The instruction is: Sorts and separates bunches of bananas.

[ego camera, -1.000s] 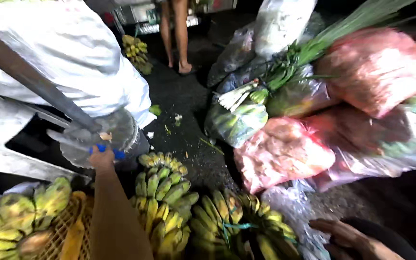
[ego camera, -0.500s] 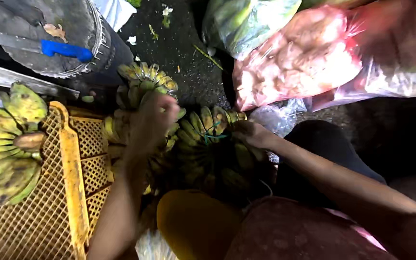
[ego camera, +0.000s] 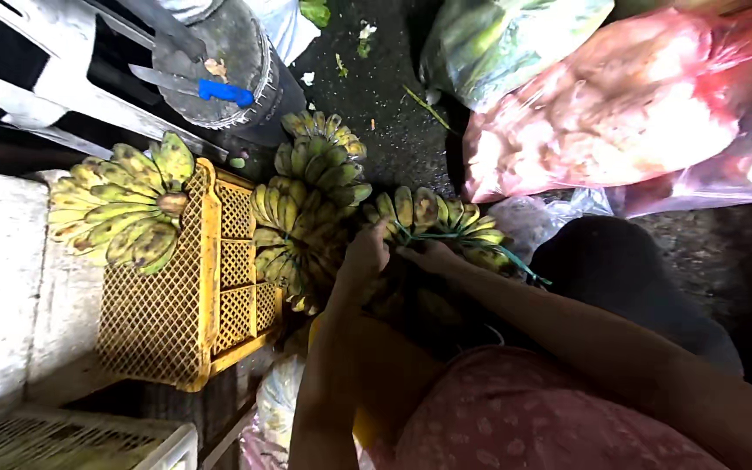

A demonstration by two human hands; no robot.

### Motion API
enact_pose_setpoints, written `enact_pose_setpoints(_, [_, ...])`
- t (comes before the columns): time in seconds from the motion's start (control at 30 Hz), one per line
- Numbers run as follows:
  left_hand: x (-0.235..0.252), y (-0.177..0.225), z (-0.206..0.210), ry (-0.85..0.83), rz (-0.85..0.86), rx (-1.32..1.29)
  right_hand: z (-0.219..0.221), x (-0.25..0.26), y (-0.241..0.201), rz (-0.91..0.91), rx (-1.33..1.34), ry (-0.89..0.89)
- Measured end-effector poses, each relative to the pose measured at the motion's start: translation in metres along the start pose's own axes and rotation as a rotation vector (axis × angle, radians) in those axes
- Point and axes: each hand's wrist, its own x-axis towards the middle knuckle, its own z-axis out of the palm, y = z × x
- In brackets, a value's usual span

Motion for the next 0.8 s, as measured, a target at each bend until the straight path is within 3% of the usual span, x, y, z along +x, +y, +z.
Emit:
enact_pose_setpoints(0.1, [-0.008,-0.002,0.005,0.132,0.029,-0.126,0.014,0.014,-0.002,0.051,0.097,0.032])
enact_pose_setpoints(0.23, [0.008,-0.001,0.033,-0.073,0.042,0.015,0.014,0.007,0.002,-0.017,0.042,-0.029])
enact_pose_setpoints(0.33, [0.023,-0.003,0.043,0.007,0.056,-0.006,0.017,0.004,0.004,-0.084,0.024,-0.017])
enact_pose_setpoints(0.5, [0.01,0.005,0.023,0.014,0.035,0.08,0.023,-0.002,-0.001,-0.048,-0.017,0.043])
enact_pose_setpoints(0.57, [0.006,0.005,0.019,0.048,0.031,-0.013,0.026,-0.012,0.0,-0.03,-0.004,0.055])
enact_pose_setpoints(0.67, [0.001,-0.001,0.014,0.072,0.157,-0.199,0.022,-0.024,0.0,-0.001,0.089,0.092])
enact_pose_setpoints(0.73, [-0.001,0.002,0.023,0.088,0.223,-0.229,0.02,-0.029,0.003,-0.067,0.116,0.095])
enact_pose_setpoints(0.8, [0.0,0.011,0.031,0.047,0.248,-0.195,0.021,-0.026,0.006,-0.262,0.054,0.095])
